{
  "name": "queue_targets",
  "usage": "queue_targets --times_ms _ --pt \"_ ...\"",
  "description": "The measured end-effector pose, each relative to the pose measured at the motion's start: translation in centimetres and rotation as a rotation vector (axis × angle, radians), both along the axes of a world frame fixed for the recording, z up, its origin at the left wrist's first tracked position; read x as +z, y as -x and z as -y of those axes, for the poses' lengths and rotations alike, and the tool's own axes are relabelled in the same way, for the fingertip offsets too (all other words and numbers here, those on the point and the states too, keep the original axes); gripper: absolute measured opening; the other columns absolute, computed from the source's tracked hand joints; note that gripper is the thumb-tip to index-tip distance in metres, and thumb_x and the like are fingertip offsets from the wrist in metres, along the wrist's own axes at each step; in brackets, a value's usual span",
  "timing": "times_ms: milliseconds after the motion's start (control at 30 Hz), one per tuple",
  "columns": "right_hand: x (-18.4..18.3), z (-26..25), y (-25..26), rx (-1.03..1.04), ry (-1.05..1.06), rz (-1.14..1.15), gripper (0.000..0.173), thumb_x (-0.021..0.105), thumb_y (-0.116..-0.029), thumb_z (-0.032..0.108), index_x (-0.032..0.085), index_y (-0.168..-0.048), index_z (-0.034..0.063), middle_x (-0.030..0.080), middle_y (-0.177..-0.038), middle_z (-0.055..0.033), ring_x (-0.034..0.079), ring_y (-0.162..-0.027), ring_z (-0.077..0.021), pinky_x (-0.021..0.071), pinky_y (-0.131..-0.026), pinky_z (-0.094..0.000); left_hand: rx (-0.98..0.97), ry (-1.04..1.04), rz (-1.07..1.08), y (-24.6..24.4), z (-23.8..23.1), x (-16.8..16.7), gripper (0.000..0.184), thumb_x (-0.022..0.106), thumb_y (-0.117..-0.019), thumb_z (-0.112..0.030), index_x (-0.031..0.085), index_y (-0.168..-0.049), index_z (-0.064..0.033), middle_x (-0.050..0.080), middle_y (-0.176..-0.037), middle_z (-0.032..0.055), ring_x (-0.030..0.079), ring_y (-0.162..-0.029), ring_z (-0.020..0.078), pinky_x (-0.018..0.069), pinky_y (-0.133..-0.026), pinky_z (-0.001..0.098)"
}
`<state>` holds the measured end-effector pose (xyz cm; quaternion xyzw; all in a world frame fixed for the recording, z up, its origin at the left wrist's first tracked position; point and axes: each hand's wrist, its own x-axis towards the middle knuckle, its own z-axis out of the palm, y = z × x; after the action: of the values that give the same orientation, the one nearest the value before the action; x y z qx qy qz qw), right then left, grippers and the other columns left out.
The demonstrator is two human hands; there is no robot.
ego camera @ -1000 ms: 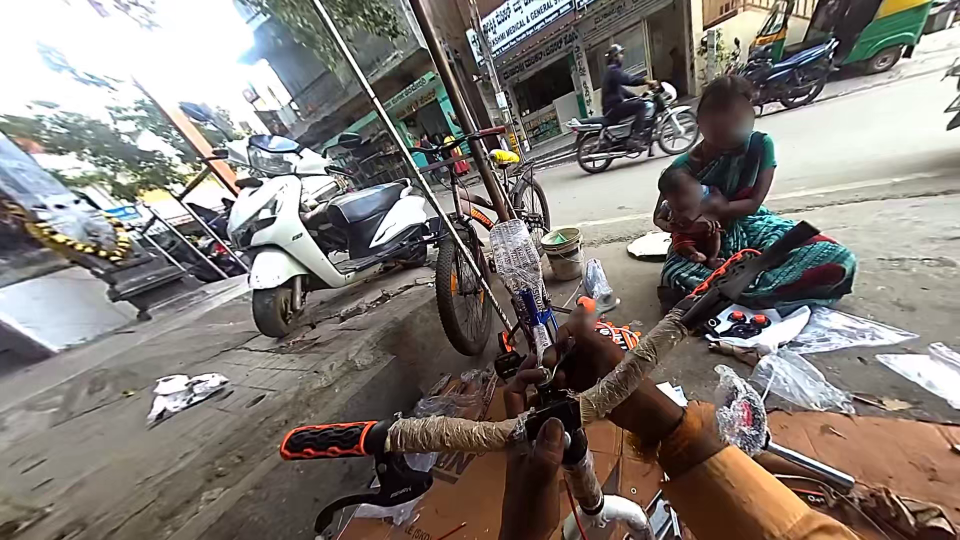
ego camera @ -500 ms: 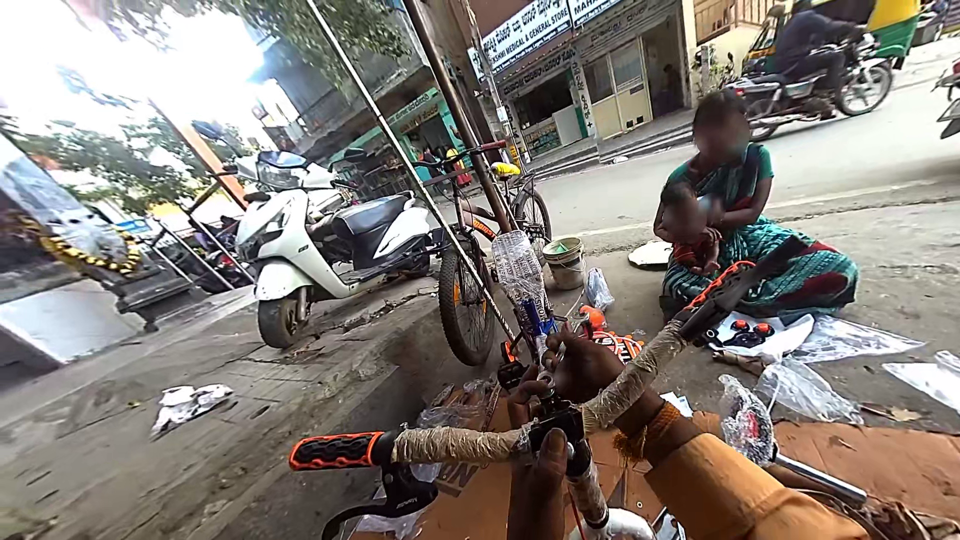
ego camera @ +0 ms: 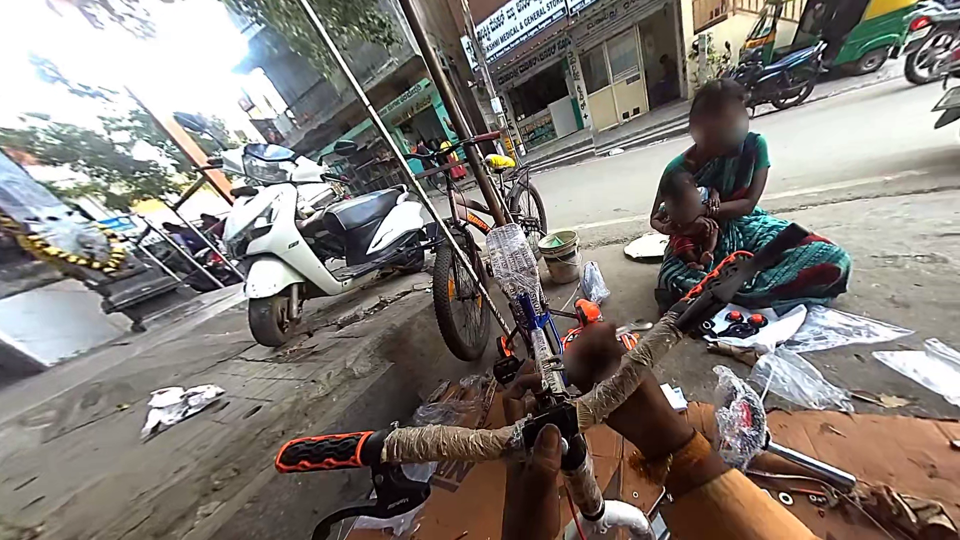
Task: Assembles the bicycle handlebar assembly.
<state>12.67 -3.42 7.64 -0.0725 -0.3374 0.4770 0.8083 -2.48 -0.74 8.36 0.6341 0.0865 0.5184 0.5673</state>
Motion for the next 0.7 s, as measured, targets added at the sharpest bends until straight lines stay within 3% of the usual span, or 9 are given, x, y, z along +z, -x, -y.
queue_targets --times_ms 133,233,367,467,533,567,633,700 --pt "0.4 -4.3 -1.2 0.178 0.105 0.071 0.045 0.032 -0.1094 0.048 0.062 -0.097 0.0159 0.059 -0.078 0.0015 0.058 -0.065 -0.0079 0.0547 -0.065 -0.0254 -0.007 -0.019 0.006 0.0 -0.1 0.2 0.083 0.073 -0.0838 -0.061 0.047 -0.14 -0.0048 0.061 -0.127 0.0063 0.061 -0.111 0.0104 0.0516 -0.096 0.0263" --pt "1.4 -5.8 -1.0 0.247 0.24 0.134 0.044 0.031 -0.1092 0.049 0.058 -0.095 0.0164 0.054 -0.07 0.0035 0.053 -0.055 -0.0059 0.0517 -0.055 -0.0226 -0.013 -0.021 0.02 -0.1 -0.2 0.3 0.083 0.073 -0.0831 -0.062 0.049 -0.138 -0.0048 0.06 -0.13 0.0084 0.06 -0.114 0.0116 0.0521 -0.096 0.0274" --pt "1.1 -4.9 -0.7 0.245 0.205 0.252 0.039 0.035 -0.109 0.045 0.059 -0.097 0.0165 0.057 -0.075 0.0035 0.057 -0.064 -0.0051 0.0536 -0.063 -0.0221 -0.016 -0.031 0.025 -0.1 -0.3 0.1 0.08 0.074 -0.0834 -0.06 0.049 -0.136 -0.005 0.057 -0.136 0.0094 0.056 -0.124 0.0141 0.0485 -0.103 0.0295" --pt "1.0 0.0 0.3 -0.003 0.057 0.254 0.033 0.04 -0.1086 0.036 0.064 -0.102 0.0135 0.066 -0.098 -0.0024 0.063 -0.089 -0.011 0.0541 -0.082 -0.0289 -0.02 -0.034 0.035 -0.1 -0.2 0.2 0.081 0.075 -0.0837 -0.058 0.048 -0.139 -0.005 0.059 -0.133 0.0051 0.059 -0.118 0.0097 0.0505 -0.099 0.0264" --pt "0.2 1.1 0.7 -0.06 -0.024 0.152 0.028 0.048 -0.1046 0.038 0.067 -0.098 0.0181 0.069 -0.106 -0.0044 0.066 -0.099 -0.0153 0.0545 -0.089 -0.034 0.001 -0.01 0.031 -0.2 -0.2 0.2 0.081 0.076 -0.0818 -0.058 0.048 -0.138 -0.008 0.059 -0.131 0.0023 0.06 -0.116 0.0075 0.052 -0.097 0.0258" --pt "-0.2 1.1 0.8 -0.074 -0.037 0.076 0.03 0.049 -0.1034 0.043 0.069 -0.097 0.0214 0.07 -0.106 -0.0031 0.066 -0.097 -0.0148 0.0551 -0.088 -0.0332 0.017 0.005 0.033 -0.2 -0.1 0.0 0.082 0.077 -0.0803 -0.06 0.049 -0.138 -0.0094 0.06 -0.13 0.0018 0.061 -0.114 0.0076 0.0528 -0.096 0.0265" --pt "-0.5 0.3 0.3 -0.082 -0.026 -0.075 0.041 0.037 -0.1073 0.049 0.066 -0.101 0.0213 0.067 -0.103 -0.003 0.065 -0.091 -0.0146 0.0557 -0.082 -0.031 0.034 0.025 0.041 -0.2 0.0 -0.1 0.088 0.078 -0.0778 -0.062 0.045 -0.139 -0.0082 0.06 -0.131 0.0044 0.06 -0.115 0.0102 0.0524 -0.097 0.0289" --pt "0.0 -0.8 -0.7 -0.014 0.005 -0.113 0.04 0.033 -0.1096 0.043 0.062 -0.101 0.0175 0.065 -0.095 -0.0025 0.064 -0.082 -0.0124 0.0554 -0.076 -0.0281 0.046 0.037 0.059 -0.4 0.1 0.1 0.095 0.08 -0.0756 -0.063 0.042 -0.142 -0.0069 0.056 -0.137 0.0066 0.058 -0.12 0.0116 0.0508 -0.1 0.0296"
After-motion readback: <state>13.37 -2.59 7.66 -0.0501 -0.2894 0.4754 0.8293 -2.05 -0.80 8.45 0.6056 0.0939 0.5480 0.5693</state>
